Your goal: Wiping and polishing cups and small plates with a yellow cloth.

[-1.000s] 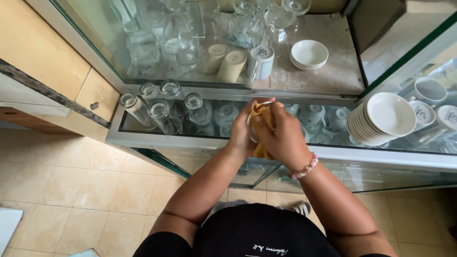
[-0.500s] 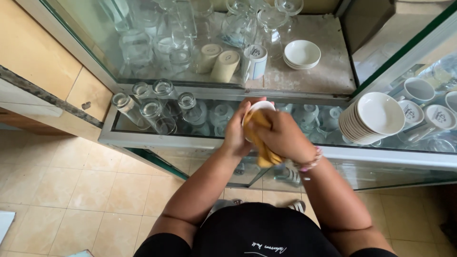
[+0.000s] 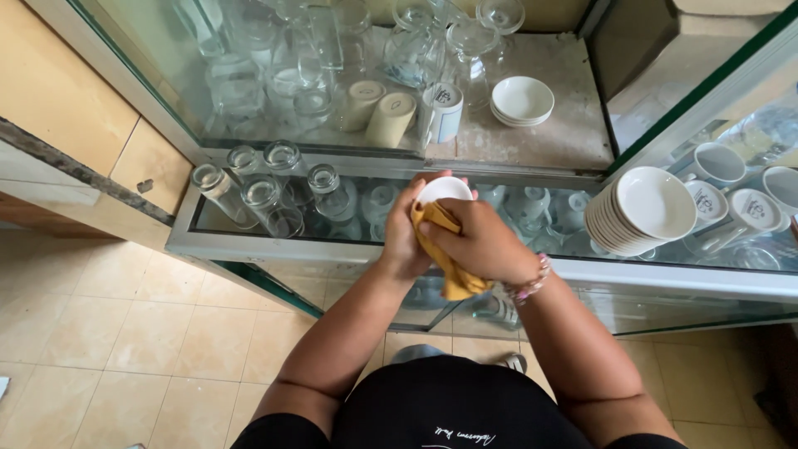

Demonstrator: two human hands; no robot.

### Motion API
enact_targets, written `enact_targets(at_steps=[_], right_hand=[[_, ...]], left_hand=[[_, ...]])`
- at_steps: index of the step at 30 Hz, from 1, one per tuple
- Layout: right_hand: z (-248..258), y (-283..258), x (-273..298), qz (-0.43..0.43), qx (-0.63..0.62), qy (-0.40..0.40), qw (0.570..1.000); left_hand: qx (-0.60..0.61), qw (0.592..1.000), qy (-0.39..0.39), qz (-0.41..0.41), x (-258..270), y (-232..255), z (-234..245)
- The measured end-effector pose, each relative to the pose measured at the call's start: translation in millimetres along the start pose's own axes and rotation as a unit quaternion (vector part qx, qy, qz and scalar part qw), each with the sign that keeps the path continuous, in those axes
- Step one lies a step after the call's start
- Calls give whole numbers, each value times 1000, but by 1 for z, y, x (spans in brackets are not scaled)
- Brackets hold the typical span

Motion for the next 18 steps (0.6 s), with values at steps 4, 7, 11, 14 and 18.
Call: enact_targets(at_steps=[4,7,11,14,18], right_hand=[[-3,21,-1,-94,-5,47,994],[1,5,2,-84,-54,173,980],[-1,13,4,-47,-69,45,996],[-7,5,-1,-77,-47,151,984],[-6,-3,-1,0,-8,45,999]], left_hand=[[-23,999,10,26,-2,-11,22],[56,998,-13,30,1,-10,21],[-42,998,-46,11,3,-9,20],[-33,999,-10,9,0,-10,24],[44,998,-44,12,3,-1,11]])
Point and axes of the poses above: each hand's wrist, its own x-axis away from the middle knuckle, its own z-axis out of the back of the hand, y = z × x, the point moved 3 cm from there along -x, towards the middle knuckle, and after that the axes turned 4 degrees about -z, right-handed, at the moved point
